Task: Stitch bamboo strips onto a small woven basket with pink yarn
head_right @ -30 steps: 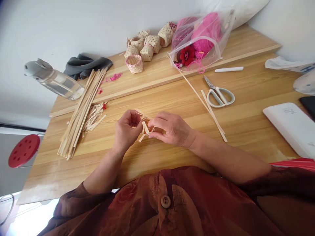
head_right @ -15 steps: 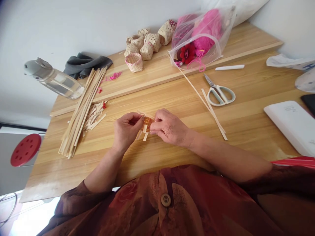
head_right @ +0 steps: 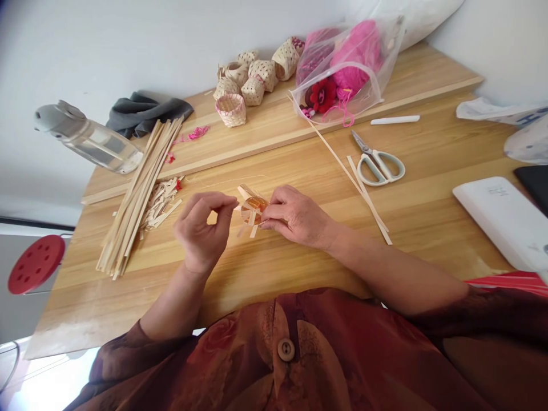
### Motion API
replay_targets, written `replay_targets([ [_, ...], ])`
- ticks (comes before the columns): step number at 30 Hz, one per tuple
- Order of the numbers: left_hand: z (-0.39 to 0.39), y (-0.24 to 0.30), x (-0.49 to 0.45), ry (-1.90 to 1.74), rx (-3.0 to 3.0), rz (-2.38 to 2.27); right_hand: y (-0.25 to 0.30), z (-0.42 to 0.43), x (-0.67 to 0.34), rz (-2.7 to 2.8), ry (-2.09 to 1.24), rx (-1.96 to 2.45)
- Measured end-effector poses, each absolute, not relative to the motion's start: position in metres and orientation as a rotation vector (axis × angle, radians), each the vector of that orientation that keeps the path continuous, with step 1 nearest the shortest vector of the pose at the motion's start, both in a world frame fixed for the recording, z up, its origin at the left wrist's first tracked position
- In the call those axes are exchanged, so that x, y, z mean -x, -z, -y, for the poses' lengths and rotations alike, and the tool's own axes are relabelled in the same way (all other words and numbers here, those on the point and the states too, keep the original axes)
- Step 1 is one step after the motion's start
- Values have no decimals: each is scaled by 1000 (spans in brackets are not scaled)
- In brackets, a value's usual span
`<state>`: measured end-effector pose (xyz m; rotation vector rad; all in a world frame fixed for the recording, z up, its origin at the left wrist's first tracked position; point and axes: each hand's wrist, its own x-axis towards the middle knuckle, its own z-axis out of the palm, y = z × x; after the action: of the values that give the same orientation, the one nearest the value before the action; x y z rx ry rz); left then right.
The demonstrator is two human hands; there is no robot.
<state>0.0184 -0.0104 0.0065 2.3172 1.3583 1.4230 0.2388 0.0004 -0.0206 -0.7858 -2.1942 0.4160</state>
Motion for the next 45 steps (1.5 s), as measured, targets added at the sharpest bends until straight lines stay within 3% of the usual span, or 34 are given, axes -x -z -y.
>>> replay_targets([
  [8, 14, -7, -21, -925, -2289, -1104, 17, 4, -238, 2187, -441, 796],
  [16, 4, -2, -11, -898, -2434, -1169, 15, 8, -237, 1990, -601, 845],
  [24, -6, -9, -4, -835, -2372, -1062, 12, 4, -238, 2205, -488, 755],
  [34, -10, 9, -10, -1073, -2102, -1182, 18, 3, -235, 2121, -535, 717],
  [41, -8, -15, 1, -817, -2394, -894, 9, 1, -241, 1977, -527, 880],
  [45, -8, -18, 4, -762, -2418, -839, 10, -2, -242, 2061, -330, 845],
])
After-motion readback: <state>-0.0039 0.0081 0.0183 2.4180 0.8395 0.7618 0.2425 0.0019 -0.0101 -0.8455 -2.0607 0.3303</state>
